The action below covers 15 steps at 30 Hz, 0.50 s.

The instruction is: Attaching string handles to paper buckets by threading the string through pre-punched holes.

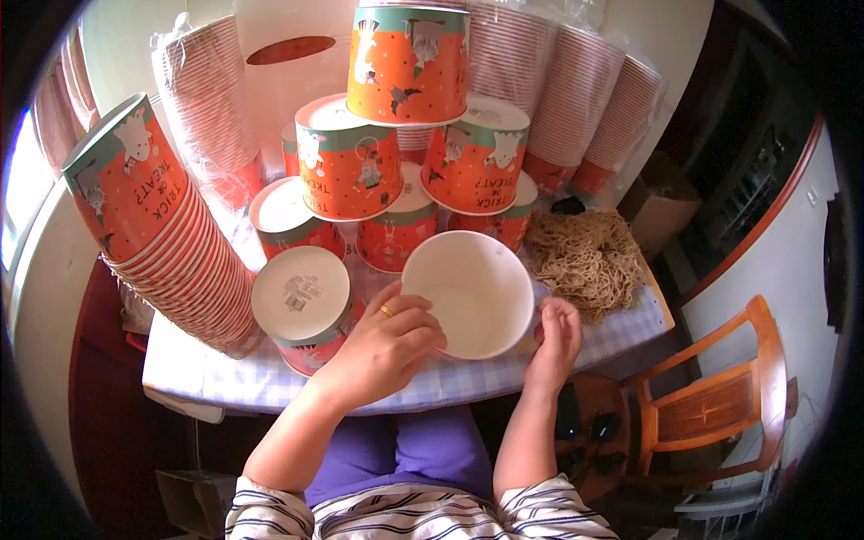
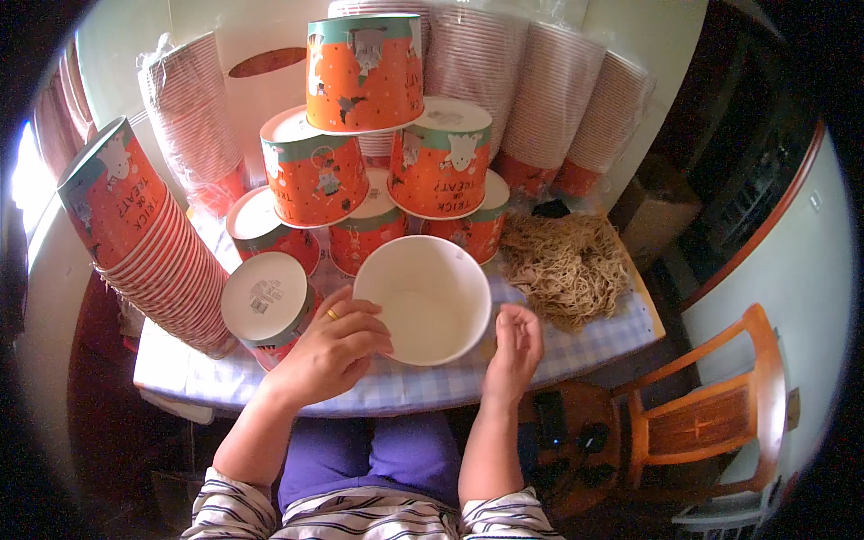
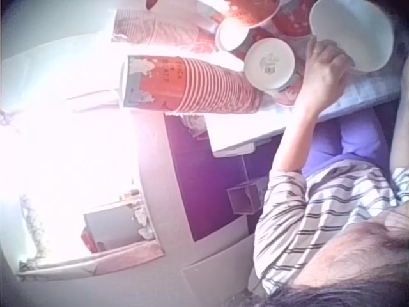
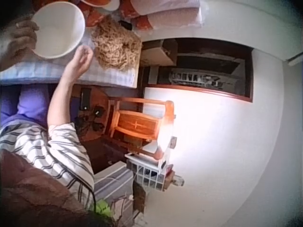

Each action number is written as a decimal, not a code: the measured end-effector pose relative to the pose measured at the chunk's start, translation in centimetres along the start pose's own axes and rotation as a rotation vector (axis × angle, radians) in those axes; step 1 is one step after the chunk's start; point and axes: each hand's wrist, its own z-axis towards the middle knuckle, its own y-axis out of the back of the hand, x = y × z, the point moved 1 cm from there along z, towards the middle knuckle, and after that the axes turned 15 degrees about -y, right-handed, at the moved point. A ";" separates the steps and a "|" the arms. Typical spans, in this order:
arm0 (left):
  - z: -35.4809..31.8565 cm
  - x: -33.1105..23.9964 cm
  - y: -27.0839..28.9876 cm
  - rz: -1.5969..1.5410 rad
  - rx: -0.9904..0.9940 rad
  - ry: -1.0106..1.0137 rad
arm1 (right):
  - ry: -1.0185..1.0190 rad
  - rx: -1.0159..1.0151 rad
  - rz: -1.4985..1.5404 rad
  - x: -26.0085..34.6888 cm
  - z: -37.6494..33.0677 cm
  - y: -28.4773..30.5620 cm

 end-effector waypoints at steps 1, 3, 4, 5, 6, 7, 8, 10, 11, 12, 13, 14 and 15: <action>0.0 0.1 -0.1 0.064 -0.004 0.010 | -0.005 0.031 0.013 0.5 0.6 -0.1; 0.0 0.2 -0.3 0.154 -0.047 0.040 | 0.032 0.075 -0.018 1.4 0.6 -0.3; 0.1 0.2 -0.3 0.245 -0.087 0.076 | 0.028 0.090 -0.085 1.5 0.5 -0.2; 0.2 0.1 -0.3 0.244 -0.088 0.071 | 0.025 0.104 -0.152 1.5 0.3 -0.1; 0.4 -0.1 -0.3 0.274 -0.108 0.103 | 0.046 0.098 -0.136 1.2 -0.1 0.0; 0.6 -0.3 -0.4 0.303 -0.128 0.135 | 0.037 0.100 -0.124 1.1 -0.8 0.2; 0.8 -0.6 -0.6 0.301 -0.128 0.131 | 0.029 0.101 -0.111 1.2 -1.5 0.2; 1.6 -1.8 -1.0 0.052 -0.254 0.158 | 0.096 0.029 -0.150 0.9 -2.7 0.1; 2.3 -2.9 -1.3 0.025 -0.226 0.102 | 0.090 0.020 -0.161 0.6 -3.2 0.4; 2.8 -3.9 -1.7 0.016 -0.195 0.107 | 0.117 0.045 -0.179 1.2 -3.8 0.1; 3.3 -4.8 -2.2 0.008 -0.167 0.110 | 0.124 0.089 -0.154 0.8 -3.8 0.3; 3.6 -5.2 -2.7 0.076 -0.156 0.096 | 0.131 0.134 -0.130 0.1 -3.8 0.6; 3.6 -4.9 -3.1 0.076 -0.157 0.094 | 0.137 0.170 -0.107 -0.2 -3.7 0.7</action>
